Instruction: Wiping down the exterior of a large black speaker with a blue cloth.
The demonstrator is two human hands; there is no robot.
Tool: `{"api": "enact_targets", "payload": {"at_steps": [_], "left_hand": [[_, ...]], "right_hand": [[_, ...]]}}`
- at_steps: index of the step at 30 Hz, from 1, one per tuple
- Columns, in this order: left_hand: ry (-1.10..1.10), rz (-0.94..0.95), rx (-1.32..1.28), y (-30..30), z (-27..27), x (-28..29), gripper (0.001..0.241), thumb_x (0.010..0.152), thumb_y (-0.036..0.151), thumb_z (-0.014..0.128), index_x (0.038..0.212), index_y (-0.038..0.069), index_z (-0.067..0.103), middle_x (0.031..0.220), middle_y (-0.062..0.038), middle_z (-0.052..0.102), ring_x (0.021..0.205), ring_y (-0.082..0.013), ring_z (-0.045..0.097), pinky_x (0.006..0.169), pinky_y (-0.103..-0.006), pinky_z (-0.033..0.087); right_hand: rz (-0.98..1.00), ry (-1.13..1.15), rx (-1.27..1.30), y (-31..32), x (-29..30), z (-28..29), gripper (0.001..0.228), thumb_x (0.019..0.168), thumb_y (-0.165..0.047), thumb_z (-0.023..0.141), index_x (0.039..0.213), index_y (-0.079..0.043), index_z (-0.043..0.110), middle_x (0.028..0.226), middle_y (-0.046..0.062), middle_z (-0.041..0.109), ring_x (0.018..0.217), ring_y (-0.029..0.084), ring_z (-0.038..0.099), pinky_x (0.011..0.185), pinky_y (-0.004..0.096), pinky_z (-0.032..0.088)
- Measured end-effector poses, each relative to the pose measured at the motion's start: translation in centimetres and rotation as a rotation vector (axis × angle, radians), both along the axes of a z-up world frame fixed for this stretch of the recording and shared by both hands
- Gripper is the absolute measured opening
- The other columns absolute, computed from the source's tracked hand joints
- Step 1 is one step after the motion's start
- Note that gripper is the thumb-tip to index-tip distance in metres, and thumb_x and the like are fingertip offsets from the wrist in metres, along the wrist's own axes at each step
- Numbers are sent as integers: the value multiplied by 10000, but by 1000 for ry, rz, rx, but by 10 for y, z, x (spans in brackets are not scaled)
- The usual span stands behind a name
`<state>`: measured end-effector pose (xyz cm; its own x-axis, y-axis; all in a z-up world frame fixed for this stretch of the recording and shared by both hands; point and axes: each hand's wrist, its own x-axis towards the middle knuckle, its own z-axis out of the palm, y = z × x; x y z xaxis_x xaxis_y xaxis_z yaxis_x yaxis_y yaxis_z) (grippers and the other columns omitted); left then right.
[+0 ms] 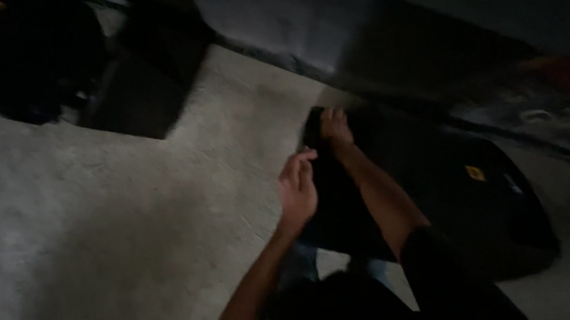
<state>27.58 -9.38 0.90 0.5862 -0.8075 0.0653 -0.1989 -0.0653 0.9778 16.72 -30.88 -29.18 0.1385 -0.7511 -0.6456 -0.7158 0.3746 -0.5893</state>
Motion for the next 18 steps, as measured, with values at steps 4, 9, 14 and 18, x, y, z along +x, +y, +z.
{"api": "enact_targets", "payload": {"at_steps": [4, 9, 14, 18], "left_hand": [[-79, -53, 96, 5, 27, 0, 283, 1099, 119, 444, 1201, -22, 666, 1293, -188, 709, 1270, -326, 657, 1067, -402, 508], [-44, -53, 11, 1, 6, -2, 260, 1101, 110, 463, 1172, -31, 669, 1277, -195, 717, 1281, -341, 659, 1091, -422, 510], [121, -29, -56, -2, -10, -7, 261, 1079, 93, 454, 1156, -33, 669, 1248, -198, 721, 1258, -356, 669, 1056, -431, 527], [61, -44, -56, -1, 1, 0, 261, 1077, 91, 450, 1150, -29, 670, 1213, -188, 735, 1240, -349, 683, 1053, -423, 537]], "right_hand": [[755, 523, -1063, -56, 39, 1, 365, 1091, -256, 554, 1306, 33, 607, 1329, 287, 553, 1206, 454, 537, 909, 498, 524], [641, 438, -1042, -29, 33, -8, 395, 1023, -332, 616, 1257, -17, 655, 1221, 240, 579, 1089, 419, 575, 743, 563, 528], [769, 285, -1311, -15, 9, 51, 437, 1028, -315, 591, 1270, 35, 692, 1216, 243, 617, 1040, 373, 610, 877, 465, 558], [885, 341, -1138, -12, 28, 82, 404, 1029, -299, 580, 1237, 22, 708, 1190, 230, 643, 1019, 363, 628, 865, 465, 566]]}}
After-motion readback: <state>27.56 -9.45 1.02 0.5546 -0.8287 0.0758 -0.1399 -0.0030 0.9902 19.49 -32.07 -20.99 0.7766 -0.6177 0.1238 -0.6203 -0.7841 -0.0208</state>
